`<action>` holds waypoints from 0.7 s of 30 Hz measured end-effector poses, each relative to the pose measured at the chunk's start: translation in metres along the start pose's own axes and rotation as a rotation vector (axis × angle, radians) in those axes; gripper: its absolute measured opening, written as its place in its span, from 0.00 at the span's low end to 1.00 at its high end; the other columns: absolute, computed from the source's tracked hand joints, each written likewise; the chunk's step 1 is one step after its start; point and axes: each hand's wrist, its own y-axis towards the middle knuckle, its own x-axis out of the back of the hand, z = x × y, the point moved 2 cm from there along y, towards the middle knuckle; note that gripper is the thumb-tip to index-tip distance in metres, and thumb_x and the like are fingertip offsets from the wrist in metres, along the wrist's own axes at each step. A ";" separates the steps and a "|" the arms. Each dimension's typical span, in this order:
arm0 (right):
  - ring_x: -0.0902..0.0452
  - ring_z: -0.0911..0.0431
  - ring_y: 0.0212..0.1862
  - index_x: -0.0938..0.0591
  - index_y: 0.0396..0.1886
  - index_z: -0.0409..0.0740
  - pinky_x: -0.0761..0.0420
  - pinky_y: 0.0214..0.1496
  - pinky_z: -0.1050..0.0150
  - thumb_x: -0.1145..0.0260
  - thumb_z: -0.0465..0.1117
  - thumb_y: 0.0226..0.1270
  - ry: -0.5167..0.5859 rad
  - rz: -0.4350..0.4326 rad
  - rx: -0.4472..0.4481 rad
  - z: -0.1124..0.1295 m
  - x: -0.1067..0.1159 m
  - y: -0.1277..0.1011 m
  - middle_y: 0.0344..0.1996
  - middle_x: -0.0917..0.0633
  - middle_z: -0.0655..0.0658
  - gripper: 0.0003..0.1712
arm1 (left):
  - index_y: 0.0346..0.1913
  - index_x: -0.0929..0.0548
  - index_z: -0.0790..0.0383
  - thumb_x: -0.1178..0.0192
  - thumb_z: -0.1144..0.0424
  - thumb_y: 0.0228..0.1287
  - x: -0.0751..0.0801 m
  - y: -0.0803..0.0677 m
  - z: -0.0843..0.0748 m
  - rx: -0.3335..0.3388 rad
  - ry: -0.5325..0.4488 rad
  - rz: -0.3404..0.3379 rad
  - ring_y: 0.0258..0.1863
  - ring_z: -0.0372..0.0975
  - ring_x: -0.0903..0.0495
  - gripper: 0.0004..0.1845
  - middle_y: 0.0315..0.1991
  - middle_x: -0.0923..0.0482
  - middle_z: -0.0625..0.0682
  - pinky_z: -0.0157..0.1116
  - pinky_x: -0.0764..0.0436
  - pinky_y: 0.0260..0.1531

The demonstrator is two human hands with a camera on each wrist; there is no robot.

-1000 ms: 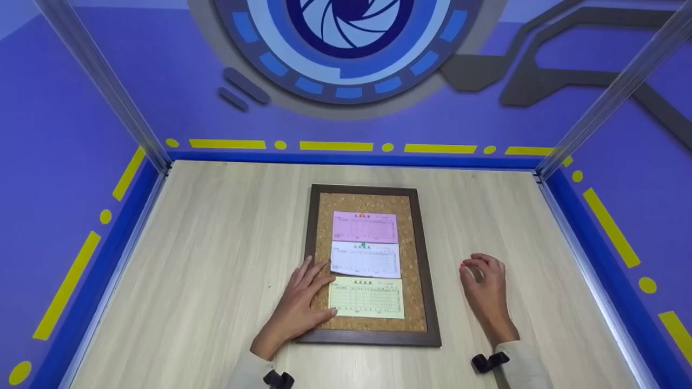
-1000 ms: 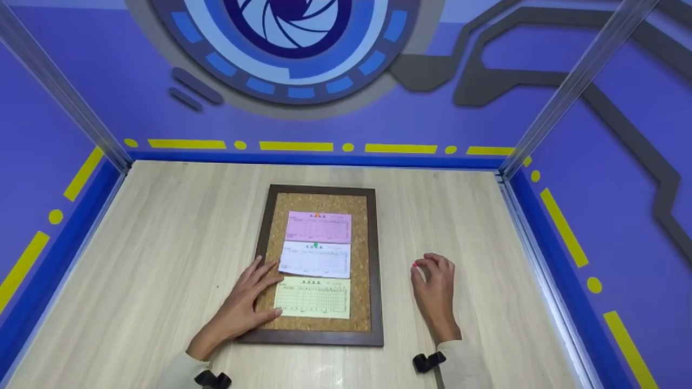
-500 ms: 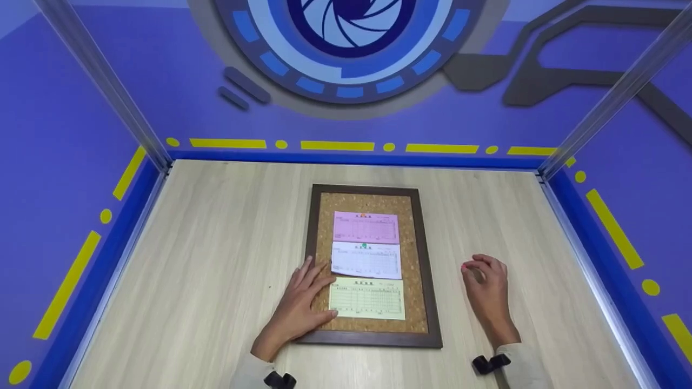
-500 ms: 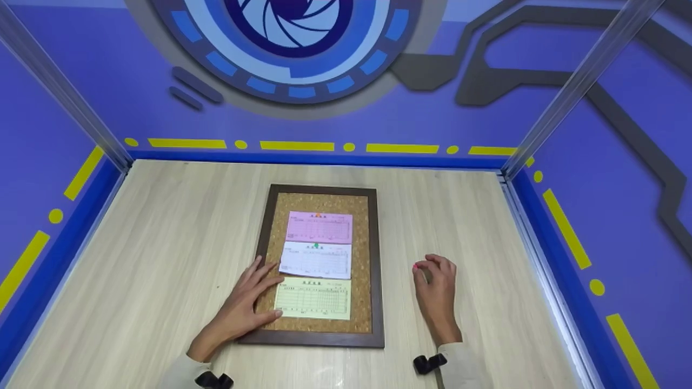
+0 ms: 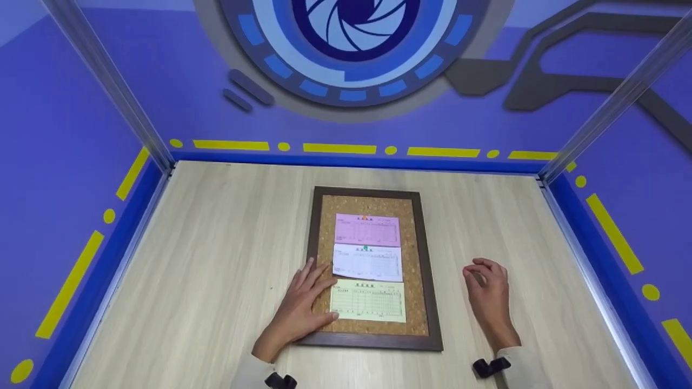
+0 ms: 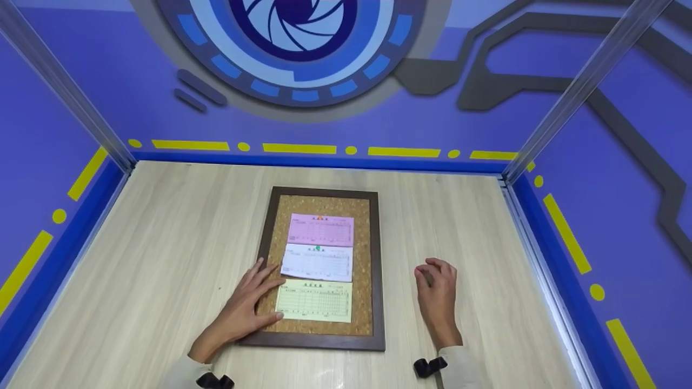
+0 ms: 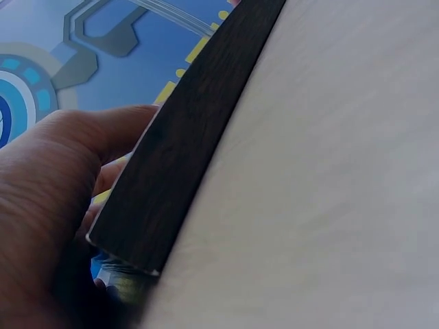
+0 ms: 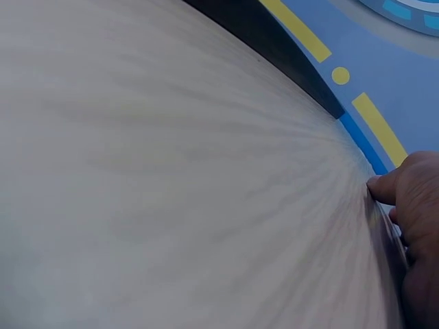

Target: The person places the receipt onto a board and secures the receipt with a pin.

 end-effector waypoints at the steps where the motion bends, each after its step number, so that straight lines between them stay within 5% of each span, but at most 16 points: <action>1: 0.29 0.48 0.67 0.09 0.43 0.35 0.31 0.59 0.86 0.27 0.30 0.76 0.000 0.001 -0.004 0.000 0.000 0.000 0.59 0.16 0.38 0.03 | 0.73 0.17 0.53 0.21 0.46 0.59 0.000 0.000 0.000 0.000 0.002 -0.002 0.89 0.61 0.55 0.38 0.86 0.37 0.55 0.66 0.54 0.84; 17: 0.23 0.58 0.64 0.09 0.45 0.35 0.24 0.62 0.82 0.27 0.34 0.78 0.175 -0.019 -0.166 0.006 0.005 0.000 0.59 0.15 0.43 0.05 | 0.75 0.18 0.54 0.23 0.46 0.59 -0.002 0.000 0.001 -0.039 -0.021 -0.013 0.89 0.60 0.55 0.41 0.86 0.38 0.55 0.65 0.56 0.84; 21: 0.22 0.61 0.61 0.09 0.44 0.35 0.25 0.62 0.82 0.28 0.31 0.77 0.188 -0.022 -0.131 0.014 0.004 0.000 0.58 0.14 0.41 0.03 | 0.74 0.18 0.54 0.23 0.44 0.59 -0.001 0.001 0.002 -0.048 -0.007 -0.021 0.88 0.62 0.54 0.40 0.86 0.37 0.56 0.67 0.54 0.83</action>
